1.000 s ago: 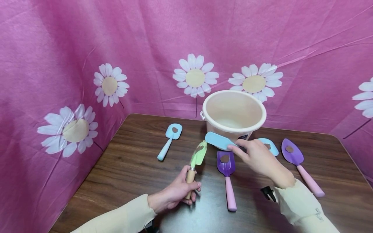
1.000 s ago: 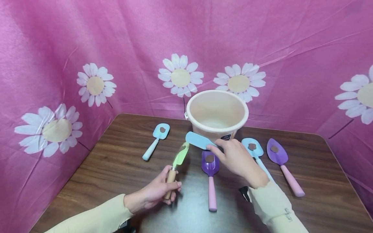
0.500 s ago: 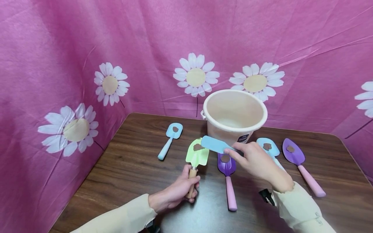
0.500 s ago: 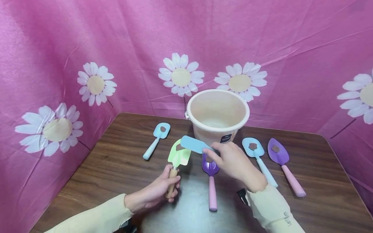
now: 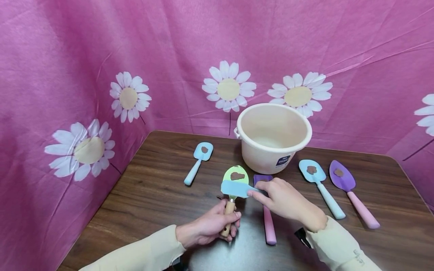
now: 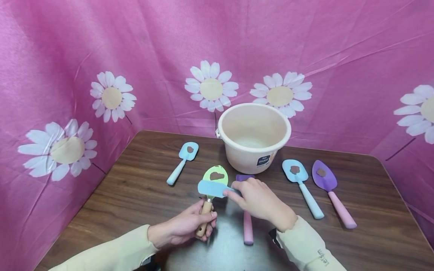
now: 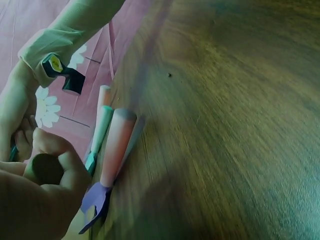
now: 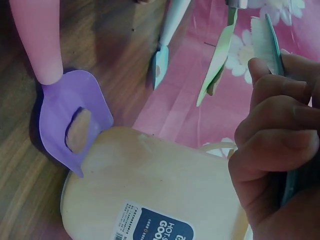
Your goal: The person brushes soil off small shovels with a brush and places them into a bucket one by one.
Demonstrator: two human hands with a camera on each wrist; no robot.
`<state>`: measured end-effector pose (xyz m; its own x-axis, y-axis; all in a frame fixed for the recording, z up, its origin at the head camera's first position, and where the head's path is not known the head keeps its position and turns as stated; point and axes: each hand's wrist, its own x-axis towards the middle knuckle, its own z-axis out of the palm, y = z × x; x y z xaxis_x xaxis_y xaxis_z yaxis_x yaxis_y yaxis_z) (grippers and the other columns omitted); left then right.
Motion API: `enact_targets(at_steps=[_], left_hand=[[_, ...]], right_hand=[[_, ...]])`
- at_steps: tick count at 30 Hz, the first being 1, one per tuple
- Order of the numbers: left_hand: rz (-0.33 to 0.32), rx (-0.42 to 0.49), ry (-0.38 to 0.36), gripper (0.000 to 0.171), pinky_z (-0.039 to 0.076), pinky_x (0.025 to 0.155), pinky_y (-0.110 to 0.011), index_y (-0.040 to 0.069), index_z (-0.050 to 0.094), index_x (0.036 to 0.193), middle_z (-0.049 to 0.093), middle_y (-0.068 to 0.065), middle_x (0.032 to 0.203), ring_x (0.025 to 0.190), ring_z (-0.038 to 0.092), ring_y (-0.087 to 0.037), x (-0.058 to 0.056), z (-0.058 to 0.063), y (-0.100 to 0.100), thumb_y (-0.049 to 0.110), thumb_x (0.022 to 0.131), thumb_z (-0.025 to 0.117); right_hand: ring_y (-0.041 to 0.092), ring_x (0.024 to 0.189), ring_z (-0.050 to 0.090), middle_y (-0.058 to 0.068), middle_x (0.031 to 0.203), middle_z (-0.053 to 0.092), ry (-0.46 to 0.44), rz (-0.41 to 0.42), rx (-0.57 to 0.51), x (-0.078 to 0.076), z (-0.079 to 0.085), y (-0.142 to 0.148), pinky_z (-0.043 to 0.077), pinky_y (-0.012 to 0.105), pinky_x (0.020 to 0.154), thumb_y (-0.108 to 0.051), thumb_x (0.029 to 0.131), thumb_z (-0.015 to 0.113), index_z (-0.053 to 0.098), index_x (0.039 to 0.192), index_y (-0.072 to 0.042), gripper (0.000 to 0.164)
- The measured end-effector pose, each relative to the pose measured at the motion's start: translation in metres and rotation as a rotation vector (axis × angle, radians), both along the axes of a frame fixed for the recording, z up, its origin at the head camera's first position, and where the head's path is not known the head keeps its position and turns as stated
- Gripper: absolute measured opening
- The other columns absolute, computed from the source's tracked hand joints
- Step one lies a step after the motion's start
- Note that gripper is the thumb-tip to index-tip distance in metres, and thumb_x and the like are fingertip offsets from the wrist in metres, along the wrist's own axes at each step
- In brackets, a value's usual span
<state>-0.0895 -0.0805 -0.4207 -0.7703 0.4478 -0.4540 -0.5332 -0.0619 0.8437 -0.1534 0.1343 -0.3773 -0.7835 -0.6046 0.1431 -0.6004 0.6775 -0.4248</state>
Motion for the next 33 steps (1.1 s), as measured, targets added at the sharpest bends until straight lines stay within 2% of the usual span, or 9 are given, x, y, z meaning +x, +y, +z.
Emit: enact_targets(at_steps=[5, 12, 19, 26, 33], left_hand=[[-0.001, 0.005, -0.017, 0.022, 0.046, 0.051, -0.021, 0.006, 0.034, 0.109, 0.05, -0.003, 0.076, 0.057, 0.046, -0.011, 0.0, -0.001, 0.003, 0.013, 0.097, 0.051], [-0.001, 0.005, -0.013, 0.023, 0.044, 0.052, -0.021, 0.006, 0.033, 0.111, 0.046, -0.002, 0.073, 0.058, 0.043, -0.011, -0.001, -0.001, 0.006, 0.012, 0.097, 0.05], [-0.008, -0.004, -0.016, 0.022, 0.044, 0.051, -0.019, 0.006, 0.033, 0.11, 0.044, -0.001, 0.071, 0.057, 0.043, -0.011, 0.001, -0.002, 0.006, 0.011, 0.097, 0.05], [-0.007, -0.044, -0.008, 0.021, 0.043, 0.049, -0.02, 0.009, 0.033, 0.109, 0.042, 0.001, 0.069, 0.055, 0.042, -0.011, 0.004, -0.006, 0.007, 0.01, 0.096, 0.05], [-0.013, -0.057, -0.02, 0.02, 0.042, 0.049, -0.02, 0.01, 0.034, 0.108, 0.043, 0.001, 0.071, 0.057, 0.042, -0.011, 0.006, -0.006, 0.007, 0.01, 0.096, 0.05]], right_hand=[[-0.002, 0.049, 0.03, -0.016, 0.055, 0.03, -0.03, 0.015, 0.021, 0.001, -0.001, -0.001, 0.03, 0.016, 0.047, -0.044, 0.095, 0.056, 0.054, 0.071, -0.026, 0.029], [-0.002, 0.051, 0.032, -0.015, 0.056, 0.033, -0.042, 0.029, -0.004, -0.002, -0.005, 0.0, 0.032, 0.017, 0.048, -0.043, 0.095, 0.055, 0.058, 0.072, -0.024, 0.03], [-0.002, 0.049, 0.034, -0.016, 0.055, 0.035, -0.033, -0.019, -0.032, -0.012, -0.01, 0.003, 0.033, 0.017, 0.049, -0.042, 0.093, 0.058, 0.048, 0.063, -0.026, 0.036], [0.003, 0.053, 0.037, -0.015, 0.056, 0.031, -0.02, -0.08, -0.022, -0.023, -0.013, 0.005, 0.036, 0.02, 0.055, -0.048, 0.093, 0.057, 0.059, 0.068, -0.025, 0.034], [0.005, 0.052, 0.038, -0.014, 0.055, 0.032, -0.008, -0.123, -0.017, -0.028, -0.015, 0.005, 0.036, 0.022, 0.055, -0.05, 0.092, 0.056, 0.059, 0.067, -0.027, 0.035]])
